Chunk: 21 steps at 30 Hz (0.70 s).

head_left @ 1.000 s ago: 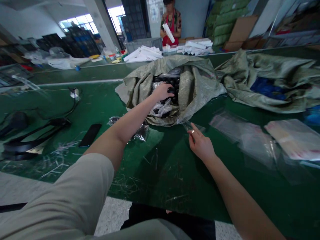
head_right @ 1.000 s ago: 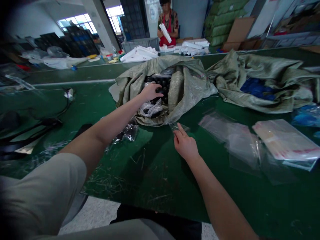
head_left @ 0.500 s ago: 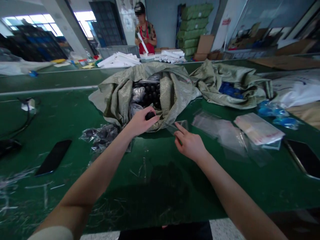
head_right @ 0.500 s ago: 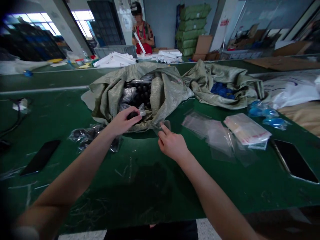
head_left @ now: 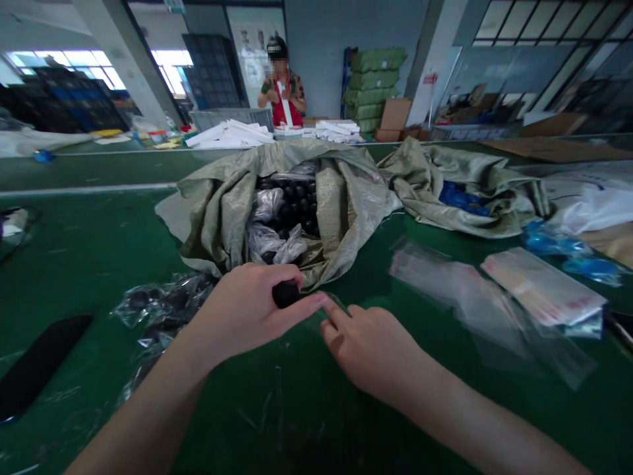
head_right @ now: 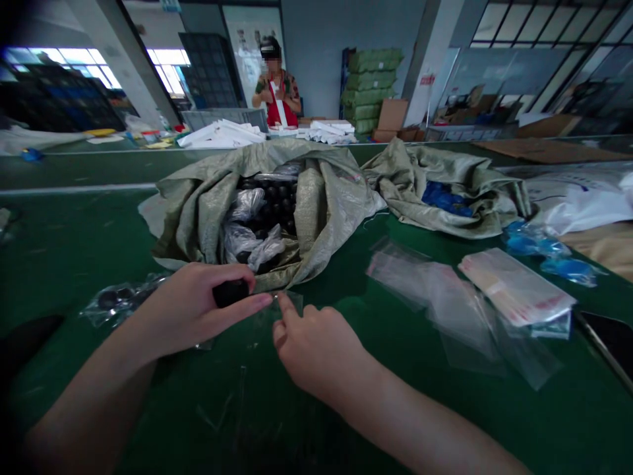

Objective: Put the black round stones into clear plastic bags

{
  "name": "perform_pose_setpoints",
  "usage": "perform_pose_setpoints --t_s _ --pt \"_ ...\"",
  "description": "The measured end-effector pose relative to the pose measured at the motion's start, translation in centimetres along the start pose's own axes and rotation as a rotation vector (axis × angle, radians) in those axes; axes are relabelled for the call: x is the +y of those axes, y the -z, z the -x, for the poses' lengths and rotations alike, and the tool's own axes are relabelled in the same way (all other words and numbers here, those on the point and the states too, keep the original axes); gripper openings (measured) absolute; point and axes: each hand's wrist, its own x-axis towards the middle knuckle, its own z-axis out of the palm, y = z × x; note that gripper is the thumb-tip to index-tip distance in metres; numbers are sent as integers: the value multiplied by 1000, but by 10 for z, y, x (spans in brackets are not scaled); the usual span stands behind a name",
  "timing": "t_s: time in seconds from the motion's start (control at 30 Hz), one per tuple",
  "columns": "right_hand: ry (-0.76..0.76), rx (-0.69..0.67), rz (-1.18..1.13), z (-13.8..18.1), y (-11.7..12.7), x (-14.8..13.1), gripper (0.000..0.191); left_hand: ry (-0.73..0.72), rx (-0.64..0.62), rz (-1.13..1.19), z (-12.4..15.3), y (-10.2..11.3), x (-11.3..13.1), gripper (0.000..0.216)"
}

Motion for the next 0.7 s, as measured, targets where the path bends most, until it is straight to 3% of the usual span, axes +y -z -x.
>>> perform_pose_setpoints --t_s 0.2,0.5,0.7 --pt "8 -1 2 -2 -13 -4 23 -3 -39 7 -7 -15 -1 29" --pt "20 9 -39 0 -14 -6 21 58 69 -122 -13 -30 -14 31" --pt "22 21 -49 3 -13 -11 18 20 -68 -5 -18 -34 -17 24"
